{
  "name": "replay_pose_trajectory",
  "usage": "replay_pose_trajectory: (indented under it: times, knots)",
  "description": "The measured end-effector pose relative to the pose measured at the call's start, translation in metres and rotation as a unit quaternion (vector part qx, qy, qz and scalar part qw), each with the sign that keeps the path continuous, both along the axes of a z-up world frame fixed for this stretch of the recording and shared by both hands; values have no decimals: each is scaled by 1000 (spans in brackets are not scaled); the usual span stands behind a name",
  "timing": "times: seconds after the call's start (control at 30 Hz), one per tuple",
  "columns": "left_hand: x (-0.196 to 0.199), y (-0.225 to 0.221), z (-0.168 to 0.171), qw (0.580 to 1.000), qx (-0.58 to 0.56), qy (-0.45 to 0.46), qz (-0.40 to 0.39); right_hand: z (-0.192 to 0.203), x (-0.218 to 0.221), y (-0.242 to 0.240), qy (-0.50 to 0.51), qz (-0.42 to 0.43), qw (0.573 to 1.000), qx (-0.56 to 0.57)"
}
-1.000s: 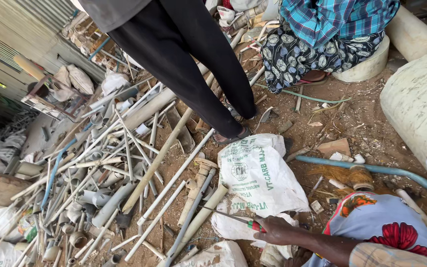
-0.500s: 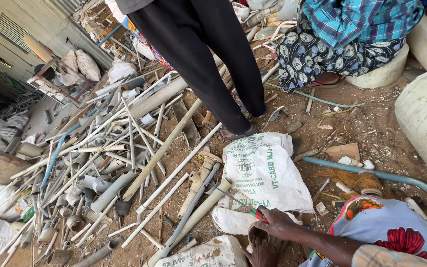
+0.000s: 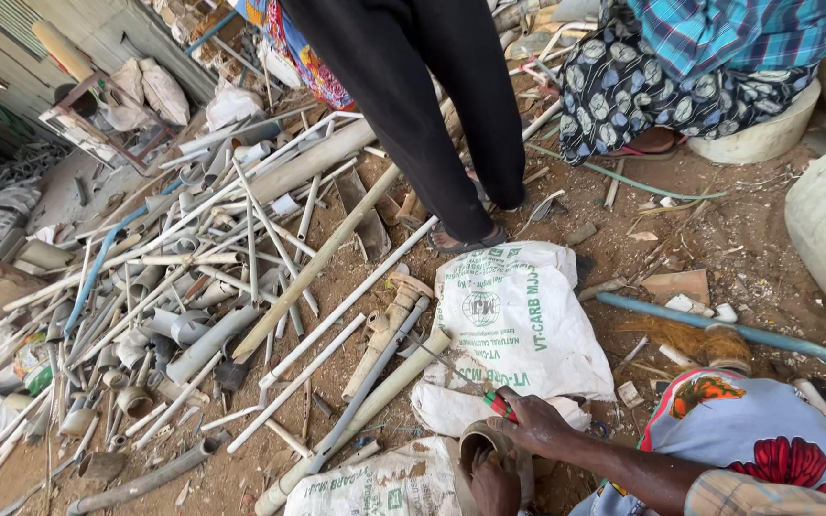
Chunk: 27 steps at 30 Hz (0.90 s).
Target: The person uses a knife to scrape and clean the inner and outer surfaces of a large PVC elbow joint while sitting on the ground at a recycling facility.
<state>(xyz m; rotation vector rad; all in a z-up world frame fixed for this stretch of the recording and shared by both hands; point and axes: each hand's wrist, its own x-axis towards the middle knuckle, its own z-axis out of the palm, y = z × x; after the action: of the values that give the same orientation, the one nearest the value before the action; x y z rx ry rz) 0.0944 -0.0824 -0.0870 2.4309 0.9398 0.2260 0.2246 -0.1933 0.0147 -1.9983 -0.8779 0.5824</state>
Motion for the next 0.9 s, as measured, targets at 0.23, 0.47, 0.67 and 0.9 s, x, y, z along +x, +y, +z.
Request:
replay_pose_trajectory:
  times: [0.23,0.47,0.67,0.9]
  knots:
    - [0,-7,2,998,20,42,-48,-27,-9,8,-24,16,998,-59]
    - [-6,-3,1,994,-3,84,-65,-57,2,17,-10,-18,996,-84]
    - [-12,-2,-9,993,23,32,-109,-63,-11,23,-15,-7,998,-53]
    - [-18,2,-4,988,-9,107,-107,82,-20,13,271,60,943,184]
